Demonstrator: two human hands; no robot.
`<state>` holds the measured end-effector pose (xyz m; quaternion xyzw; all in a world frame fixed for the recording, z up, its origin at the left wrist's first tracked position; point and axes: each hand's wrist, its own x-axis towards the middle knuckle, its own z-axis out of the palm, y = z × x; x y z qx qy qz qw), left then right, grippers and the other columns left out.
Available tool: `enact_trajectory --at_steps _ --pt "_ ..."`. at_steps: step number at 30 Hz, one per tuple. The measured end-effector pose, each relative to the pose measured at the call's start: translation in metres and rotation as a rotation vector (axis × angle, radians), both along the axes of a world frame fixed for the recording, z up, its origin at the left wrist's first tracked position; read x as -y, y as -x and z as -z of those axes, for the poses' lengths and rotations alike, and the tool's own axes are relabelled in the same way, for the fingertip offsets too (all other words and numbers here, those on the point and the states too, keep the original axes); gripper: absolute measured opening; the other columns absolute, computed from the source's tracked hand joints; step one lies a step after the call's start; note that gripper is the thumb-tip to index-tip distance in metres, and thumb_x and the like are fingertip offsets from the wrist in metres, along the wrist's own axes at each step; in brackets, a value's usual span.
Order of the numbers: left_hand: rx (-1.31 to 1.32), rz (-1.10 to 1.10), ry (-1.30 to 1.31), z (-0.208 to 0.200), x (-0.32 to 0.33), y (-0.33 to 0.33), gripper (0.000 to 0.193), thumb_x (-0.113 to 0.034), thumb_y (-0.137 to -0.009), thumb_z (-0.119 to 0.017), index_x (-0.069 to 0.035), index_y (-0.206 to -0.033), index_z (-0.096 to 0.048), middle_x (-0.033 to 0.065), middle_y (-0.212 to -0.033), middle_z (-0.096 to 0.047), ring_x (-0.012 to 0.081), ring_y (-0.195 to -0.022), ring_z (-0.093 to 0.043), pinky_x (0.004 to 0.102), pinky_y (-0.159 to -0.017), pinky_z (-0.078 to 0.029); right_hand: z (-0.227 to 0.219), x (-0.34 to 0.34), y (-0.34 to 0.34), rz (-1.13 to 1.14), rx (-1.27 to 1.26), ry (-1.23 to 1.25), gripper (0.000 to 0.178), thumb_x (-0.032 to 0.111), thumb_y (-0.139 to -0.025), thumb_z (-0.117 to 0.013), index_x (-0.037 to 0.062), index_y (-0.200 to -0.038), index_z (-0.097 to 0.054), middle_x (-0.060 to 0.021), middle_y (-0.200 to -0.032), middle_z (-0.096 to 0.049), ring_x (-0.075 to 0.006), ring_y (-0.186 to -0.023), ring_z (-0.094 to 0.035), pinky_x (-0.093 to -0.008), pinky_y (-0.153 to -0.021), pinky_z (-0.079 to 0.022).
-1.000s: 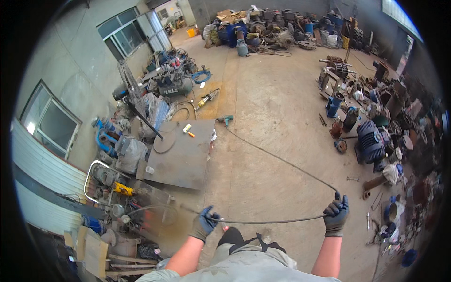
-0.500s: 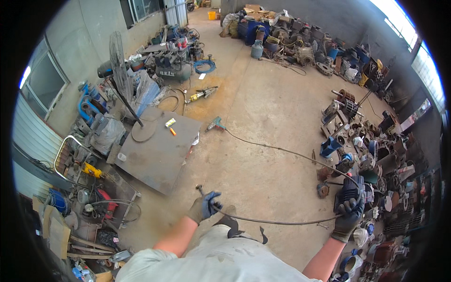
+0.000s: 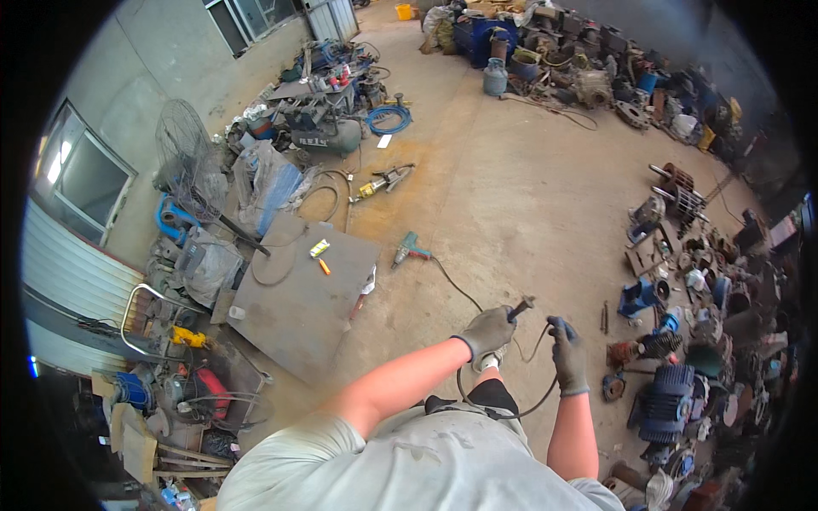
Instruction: The person walks through a cluttered workshop, picks up a cable reel, and retrieves a power tool. They then use the tool to grind the surface of a large metal component, rotating it to access different areas. The person also retrieves a small metal piece from a shelf before continuing to grind the component.
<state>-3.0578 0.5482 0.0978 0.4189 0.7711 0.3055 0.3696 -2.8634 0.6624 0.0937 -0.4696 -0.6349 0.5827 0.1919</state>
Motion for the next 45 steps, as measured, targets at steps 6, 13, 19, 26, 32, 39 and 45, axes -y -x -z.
enact_trajectory --at_steps 6,13,19,26,32,39,45 --pt "-0.079 0.149 0.226 0.021 -0.109 0.068 0.067 -0.029 -0.093 -0.063 0.013 -0.14 -0.042 0.0325 -0.109 -0.07 0.0457 -0.104 -0.069 0.0499 -0.094 -0.053 0.011 -0.114 0.165 -0.225 -0.152 0.303 0.03 0.03 -0.101 -0.065 0.001 -0.103 -0.072 -0.0027 -0.09 -0.07 -0.0116 -0.074 -0.06 -0.0289 -0.066 -0.046" --pt "0.138 -0.351 0.218 0.122 -0.089 0.203 0.086 -0.045 -0.089 -0.075 0.007 -0.149 -0.043 0.0287 -0.139 -0.06 0.0359 -0.127 -0.062 0.0401 -0.109 -0.047 0.093 -0.238 0.202 -0.606 0.347 -0.55 0.035 0.038 -0.091 -0.074 0.004 -0.085 -0.067 -0.019 -0.085 -0.066 -0.0388 -0.081 -0.068 -0.0461 -0.072 -0.054" --pt "0.309 -0.509 0.833 0.356 0.046 0.301 0.066 -0.056 -0.095 -0.059 -0.002 -0.134 -0.063 0.0275 -0.131 -0.065 0.0386 -0.124 -0.063 0.0458 -0.105 -0.048 0.122 -0.266 0.135 -0.98 0.964 -0.421 0.043 0.046 -0.085 -0.078 0.0056 -0.074 -0.069 -0.0178 -0.078 -0.068 -0.0402 -0.073 -0.068 -0.0509 -0.065 -0.054" --pt "0.402 -0.76 0.907 0.601 0.034 0.417 0.086 -0.072 -0.093 -0.053 0.008 -0.119 -0.07 0.0351 -0.125 -0.065 0.0435 -0.119 -0.065 0.0496 -0.103 -0.048 0.163 -0.216 0.158 -0.771 1.033 0.076 0.031 0.039 -0.097 -0.07 0.0099 -0.086 -0.071 -0.0126 -0.086 -0.069 -0.0337 -0.077 -0.065 -0.0429 -0.071 -0.054" --pt "0.606 -0.564 0.834 0.731 -0.081 0.526 0.075 -0.073 -0.089 -0.061 0.0 -0.105 -0.07 0.0185 -0.083 -0.073 0.0297 -0.074 -0.07 0.0472 -0.072 -0.054 0.208 -0.156 0.203 -0.225 0.811 0.678 0.036 -0.006 -0.099 -0.055 0.0016 -0.134 -0.057 0.0005 -0.097 -0.065 -0.0095 -0.076 -0.055 -0.0262 -0.075 -0.057" --pt "0.797 -1.715 0.596 0.816 -0.153 0.533 0.072 -0.046 -0.084 -0.082 0.001 -0.13 -0.054 0.0195 -0.093 -0.074 0.0303 -0.057 -0.069 0.0408 -0.051 -0.056 0.21 -0.17 0.225 -0.095 1.105 0.821 0.037 0.008 -0.094 -0.074 0.0029 -0.129 -0.063 -0.0023 -0.093 -0.066 -0.0094 -0.076 -0.057 -0.0271 -0.071 -0.05" --pt "0.891 -1.969 0.177 0.808 -0.129 0.514 0.063 -0.031 -0.084 -0.082 -0.002 -0.132 -0.055 0.0145 -0.114 -0.069 0.0258 -0.091 -0.069 0.0439 -0.07 -0.057 0.202 -0.182 0.223 -0.58 1.35 0.37 0.024 0.027 -0.097 -0.072 0.0049 -0.104 -0.068 -0.0049 -0.082 -0.067 -0.0157 -0.071 -0.06 -0.0346 -0.067 -0.051"
